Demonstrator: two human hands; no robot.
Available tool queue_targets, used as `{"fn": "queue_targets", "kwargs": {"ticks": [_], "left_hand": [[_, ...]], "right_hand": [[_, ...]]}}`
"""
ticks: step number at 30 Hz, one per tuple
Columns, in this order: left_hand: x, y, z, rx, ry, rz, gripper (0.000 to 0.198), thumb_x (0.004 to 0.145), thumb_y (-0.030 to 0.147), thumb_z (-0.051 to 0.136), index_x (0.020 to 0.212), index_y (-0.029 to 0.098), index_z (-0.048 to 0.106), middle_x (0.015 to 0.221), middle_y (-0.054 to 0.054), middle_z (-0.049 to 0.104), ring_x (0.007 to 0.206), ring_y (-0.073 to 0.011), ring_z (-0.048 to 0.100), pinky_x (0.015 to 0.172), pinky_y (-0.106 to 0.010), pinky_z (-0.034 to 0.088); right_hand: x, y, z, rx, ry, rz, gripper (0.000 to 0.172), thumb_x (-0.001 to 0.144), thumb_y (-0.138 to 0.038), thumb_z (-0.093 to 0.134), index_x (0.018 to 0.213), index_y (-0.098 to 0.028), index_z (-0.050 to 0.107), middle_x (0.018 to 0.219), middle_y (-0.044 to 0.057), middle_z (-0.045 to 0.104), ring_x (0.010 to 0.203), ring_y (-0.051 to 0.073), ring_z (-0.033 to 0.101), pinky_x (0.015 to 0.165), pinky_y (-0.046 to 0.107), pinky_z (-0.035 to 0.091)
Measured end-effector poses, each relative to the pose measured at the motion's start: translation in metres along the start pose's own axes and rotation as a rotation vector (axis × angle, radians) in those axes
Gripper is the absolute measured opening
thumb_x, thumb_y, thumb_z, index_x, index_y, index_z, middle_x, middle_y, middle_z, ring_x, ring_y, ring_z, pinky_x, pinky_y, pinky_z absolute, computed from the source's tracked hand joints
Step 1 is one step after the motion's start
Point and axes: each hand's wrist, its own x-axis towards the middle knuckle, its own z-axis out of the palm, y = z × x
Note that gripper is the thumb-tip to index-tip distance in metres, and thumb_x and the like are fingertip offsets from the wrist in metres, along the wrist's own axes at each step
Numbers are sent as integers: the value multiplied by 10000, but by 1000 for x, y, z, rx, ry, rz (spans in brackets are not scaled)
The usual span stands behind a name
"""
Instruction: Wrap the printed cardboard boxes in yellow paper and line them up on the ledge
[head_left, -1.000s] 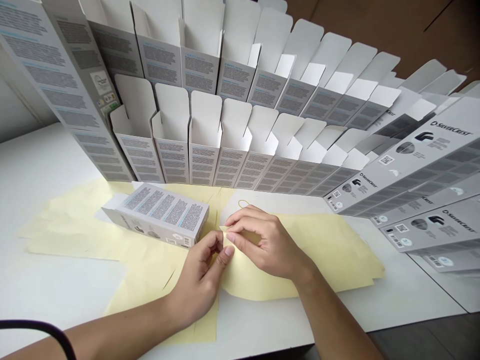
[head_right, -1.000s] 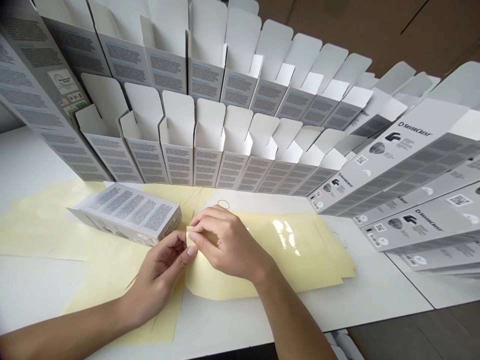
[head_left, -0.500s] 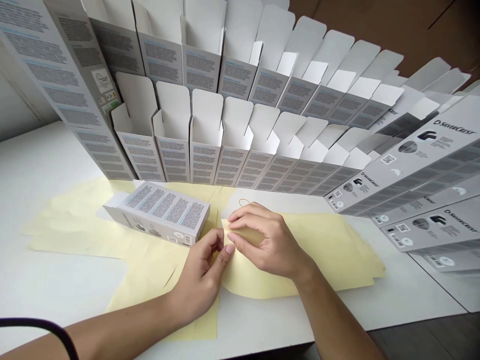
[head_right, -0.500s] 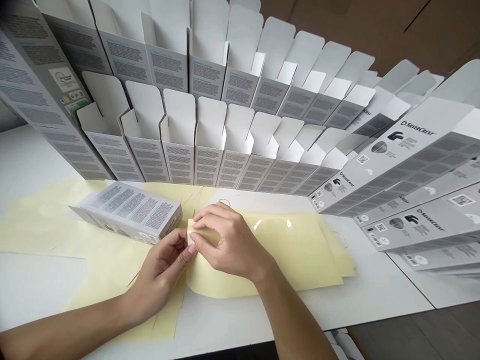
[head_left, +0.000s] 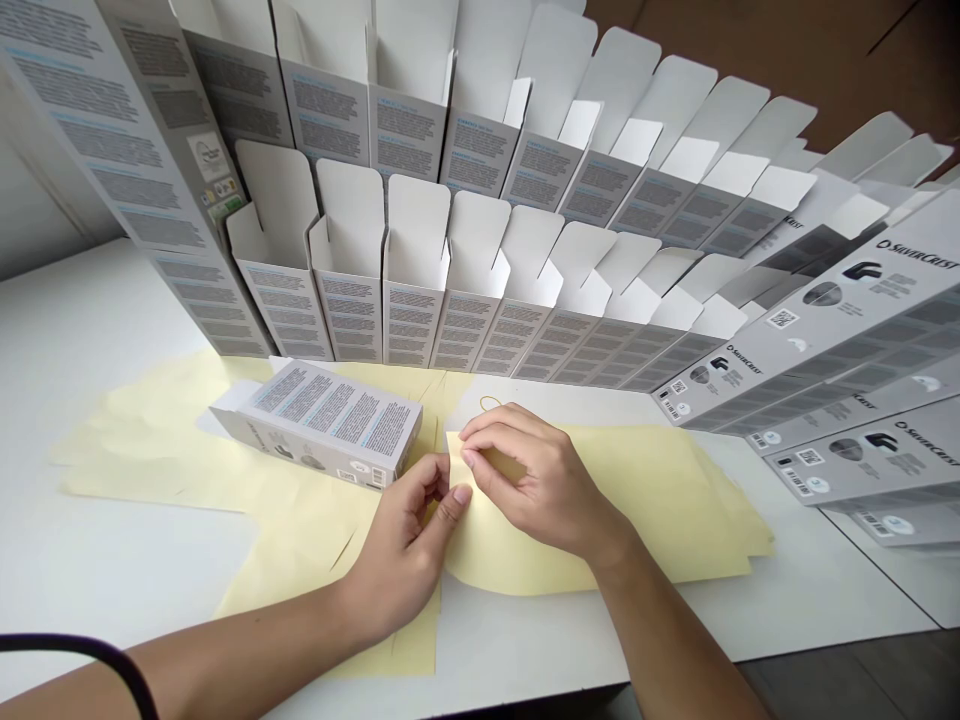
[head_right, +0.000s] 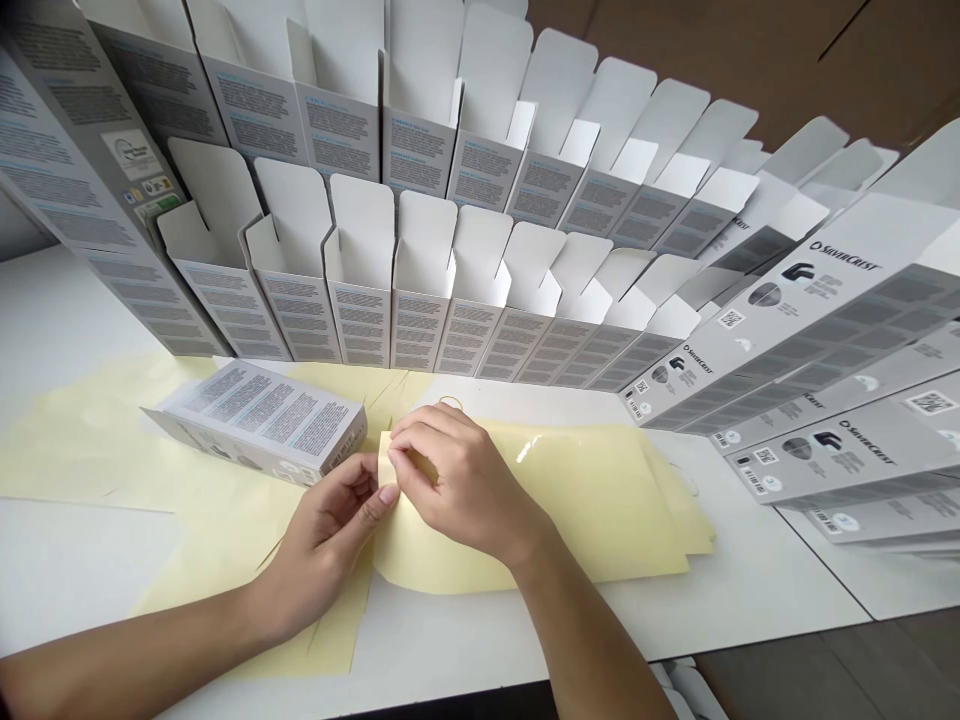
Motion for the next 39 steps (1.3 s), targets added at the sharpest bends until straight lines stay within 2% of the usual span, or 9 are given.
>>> {"fn": "queue_targets", "kwargs": {"ticks": [7,14,19,26,31,35,39], "left_hand": [[-1,1,0,23,16,-8,263,935,433,493,873,178,512,747,4,440,698,-122,385,639,-259,345],[1,3,0,-21,14,-35,258,921,426,517,930,173,569,783,-17,507,731,-132,436,665,-253,384],[1,4,1,-137,-20,-86,318,914,436,533,1098,183,585,885,-39,579,811,-153,522,732,-271,446],[2,0,2,-127,-23,-154,370,879,464,572,1095,176,656,710,-15,543,673,-147,493,623,-271,440],[3,3,3,-180,-52,-159,370,873,437,588,1131,182,663,774,-35,613,680,-152,529,647,-291,482],[3,4,3,-119,-40,-167,426,875,470,578,1158,159,647,632,9,529,531,-95,400,490,-228,375],[5,2,2,-40,-29,-158,442,871,492,579,1134,143,640,565,42,429,505,-81,334,458,-218,296]], "right_hand": [[-2,1,-2,2,-34,54,112,913,-94,495,865,-172,560,893,41,612,874,159,552,814,323,460],[-1,1,-2,3,7,130,105,916,-119,504,856,-176,569,882,27,610,864,146,559,813,314,452],[0,4,-3,87,116,258,91,907,-167,540,832,-174,592,893,34,617,894,143,582,812,278,472],[2,20,-6,279,266,498,161,871,-308,606,813,-161,641,876,49,660,859,164,613,786,285,487],[2,27,-12,461,397,680,255,785,-400,689,810,-148,669,787,45,664,766,156,606,743,289,493],[2,28,-19,512,447,729,258,753,-407,713,795,-154,686,750,32,654,742,140,594,756,284,483],[2,26,-25,505,467,710,252,745,-403,720,787,-156,692,739,29,646,735,138,585,749,284,480]]}}
